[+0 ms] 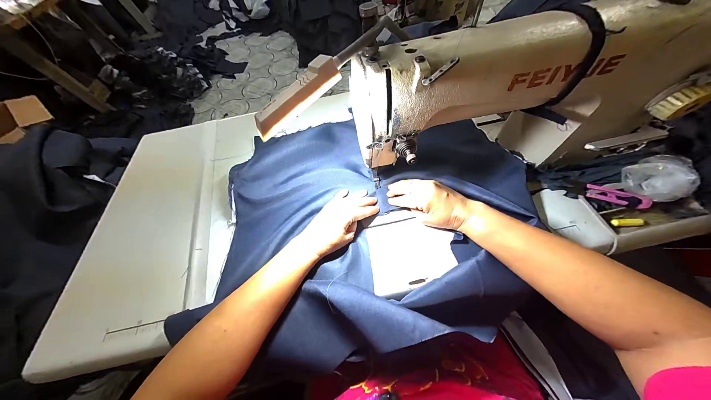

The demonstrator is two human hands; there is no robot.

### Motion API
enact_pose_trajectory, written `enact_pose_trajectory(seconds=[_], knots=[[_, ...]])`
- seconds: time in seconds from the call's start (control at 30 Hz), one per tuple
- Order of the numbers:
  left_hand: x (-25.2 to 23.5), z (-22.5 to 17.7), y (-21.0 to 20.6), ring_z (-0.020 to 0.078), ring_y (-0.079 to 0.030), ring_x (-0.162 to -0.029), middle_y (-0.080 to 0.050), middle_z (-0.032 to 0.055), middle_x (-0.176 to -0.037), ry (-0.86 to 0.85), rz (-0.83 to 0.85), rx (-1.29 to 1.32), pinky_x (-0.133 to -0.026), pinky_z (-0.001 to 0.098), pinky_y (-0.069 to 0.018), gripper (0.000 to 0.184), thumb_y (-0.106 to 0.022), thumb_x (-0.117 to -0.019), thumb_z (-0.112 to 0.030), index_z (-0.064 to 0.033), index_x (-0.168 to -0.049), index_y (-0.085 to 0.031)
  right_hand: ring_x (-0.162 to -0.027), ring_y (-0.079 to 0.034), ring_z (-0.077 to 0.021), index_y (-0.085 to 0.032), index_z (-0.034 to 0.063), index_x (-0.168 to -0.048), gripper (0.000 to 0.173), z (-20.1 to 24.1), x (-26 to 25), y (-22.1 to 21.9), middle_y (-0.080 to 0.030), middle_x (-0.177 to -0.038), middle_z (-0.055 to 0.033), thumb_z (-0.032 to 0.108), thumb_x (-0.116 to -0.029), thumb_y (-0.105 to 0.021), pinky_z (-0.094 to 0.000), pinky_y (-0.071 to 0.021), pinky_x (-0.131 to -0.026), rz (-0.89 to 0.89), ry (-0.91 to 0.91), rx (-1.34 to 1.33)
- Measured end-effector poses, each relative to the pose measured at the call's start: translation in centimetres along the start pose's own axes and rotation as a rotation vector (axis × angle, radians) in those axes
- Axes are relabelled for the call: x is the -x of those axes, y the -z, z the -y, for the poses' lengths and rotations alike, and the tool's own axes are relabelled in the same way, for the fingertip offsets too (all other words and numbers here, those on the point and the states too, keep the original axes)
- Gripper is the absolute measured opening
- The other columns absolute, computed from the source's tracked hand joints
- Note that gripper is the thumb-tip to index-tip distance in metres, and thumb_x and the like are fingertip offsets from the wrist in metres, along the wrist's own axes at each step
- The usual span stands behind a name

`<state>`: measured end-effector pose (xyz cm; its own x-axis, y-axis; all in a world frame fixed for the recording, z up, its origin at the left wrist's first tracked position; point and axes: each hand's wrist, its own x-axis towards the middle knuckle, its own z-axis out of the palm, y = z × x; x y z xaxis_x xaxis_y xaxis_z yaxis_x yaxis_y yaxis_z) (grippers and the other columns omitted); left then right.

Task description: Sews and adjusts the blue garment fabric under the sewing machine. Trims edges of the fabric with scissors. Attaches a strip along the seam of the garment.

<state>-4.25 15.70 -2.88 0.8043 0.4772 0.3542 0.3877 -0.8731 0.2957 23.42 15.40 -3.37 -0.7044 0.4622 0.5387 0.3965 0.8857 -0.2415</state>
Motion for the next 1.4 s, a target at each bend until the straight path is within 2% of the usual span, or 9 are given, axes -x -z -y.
enact_pose_trajectory(seconds=[0.7,1.0,1.1,1.13,1.17,1.23,1.3,1.37,1.4], knots=[[-2.4,3.9,0.7,0.0364,-0.058,-0.134,-0.067,0.0142,-0.137,0.022,0.002,0.019,-0.111,0.0632,-0.0387,0.050,-0.046,-0.0851,0.010,-0.0055,-0.123,-0.074,-0.118,-0.067,-0.0373,-0.075,-0.0055,-0.113,0.032,-2.2,-2.5,0.6,-0.071,-0.122,-0.0233,-0.009,-0.0884,-0.056,-0.0472,-0.0502,-0.105,0.092,-0.165,-0.052],[-3.4,5.8,0.9,0.0369,-0.057,-0.134,-0.067,0.0122,-0.137,0.048,0.010,0.026,-0.111,0.0655,-0.0370,0.050,-0.044,-0.0862,0.009,-0.0071,-0.124,-0.074,-0.117,-0.064,-0.0342,-0.073,0.0038,-0.126,0.042,-1.8,-4.7,1.9,-0.070,-0.122,-0.0217,-0.007,-0.0920,-0.051,-0.0485,-0.0467,-0.104,0.260,-0.485,-0.044],[-3.6,5.9,1.1,0.0370,-0.054,-0.138,-0.064,0.0118,-0.141,0.089,0.040,0.040,-0.114,0.0664,-0.0331,0.050,-0.043,-0.0890,0.008,-0.0084,-0.127,-0.073,-0.135,-0.053,-0.0380,-0.064,0.0088,-0.139,0.041,1.3,-6.0,2.6,-0.061,-0.138,-0.0220,0.005,-0.0980,-0.058,-0.0545,-0.0388,-0.115,0.420,-0.653,0.175],[-3.7,5.9,1.2,0.0374,-0.054,-0.138,-0.064,0.0133,-0.141,0.089,0.041,0.050,-0.113,0.0674,-0.0325,0.050,-0.044,-0.0887,0.008,-0.0072,-0.127,-0.072,-0.146,-0.039,-0.0419,-0.059,0.0082,-0.144,0.045,2.9,-6.0,2.6,-0.050,-0.150,-0.0234,0.012,-0.0986,-0.062,-0.0596,-0.0275,-0.121,0.498,-0.655,0.287],[-3.8,5.8,1.3,0.0381,-0.054,-0.136,-0.064,0.0160,-0.139,0.084,0.041,0.058,-0.112,0.0685,-0.0325,0.049,-0.045,-0.0878,0.009,-0.0050,-0.127,-0.071,-0.148,-0.034,-0.0467,-0.061,0.0057,-0.140,0.046,4.8,-5.4,2.5,-0.046,-0.154,-0.0251,0.015,-0.0957,-0.067,-0.0667,-0.0233,-0.120,0.506,-0.591,0.367],[-4.2,5.6,1.4,0.0398,-0.054,-0.134,-0.063,0.0201,-0.135,0.083,0.041,0.039,-0.109,0.0693,-0.0350,0.047,-0.048,-0.0853,0.008,-0.0009,-0.127,-0.067,-0.141,-0.045,-0.0434,-0.070,0.0064,-0.128,0.035,8.8,-3.4,2.1,-0.056,-0.145,-0.0214,0.015,-0.0943,-0.069,-0.0664,-0.0360,-0.111,0.435,-0.369,0.323],[-4.5,5.6,1.5,0.0411,-0.049,-0.137,-0.057,0.0229,-0.140,0.124,0.054,0.026,-0.109,0.0696,-0.0347,0.049,-0.052,-0.0839,0.006,0.0021,-0.132,-0.060,-0.128,-0.060,-0.0331,-0.071,-0.0021,-0.116,0.028,12.7,-0.4,2.4,-0.066,-0.129,-0.0183,0.002,-0.0883,-0.070,-0.0508,-0.0493,-0.105,0.451,-0.141,-0.054],[-4.6,5.4,1.8,0.0397,-0.042,-0.145,-0.048,0.0222,-0.152,0.188,0.102,0.016,-0.114,0.0692,-0.0288,0.056,-0.050,-0.0874,0.003,0.0012,-0.143,-0.053,-0.115,-0.064,-0.0361,-0.073,-0.0005,-0.088,0.018,15.8,2.2,2.9,-0.071,-0.110,-0.0174,-0.004,-0.0704,-0.076,-0.0548,-0.0506,-0.099,0.549,0.059,-0.518],[-4.7,5.3,1.9,0.0383,-0.040,-0.147,-0.046,0.0207,-0.156,0.207,0.129,0.009,-0.115,0.0689,-0.0263,0.057,-0.048,-0.0894,0.001,-0.0005,-0.146,-0.051,-0.107,-0.067,-0.0335,-0.074,0.0004,-0.088,0.012,16.9,3.6,3.1,-0.072,-0.105,-0.0163,-0.003,-0.0761,-0.074,-0.0515,-0.0519,-0.093,0.640,0.035,-0.668]])
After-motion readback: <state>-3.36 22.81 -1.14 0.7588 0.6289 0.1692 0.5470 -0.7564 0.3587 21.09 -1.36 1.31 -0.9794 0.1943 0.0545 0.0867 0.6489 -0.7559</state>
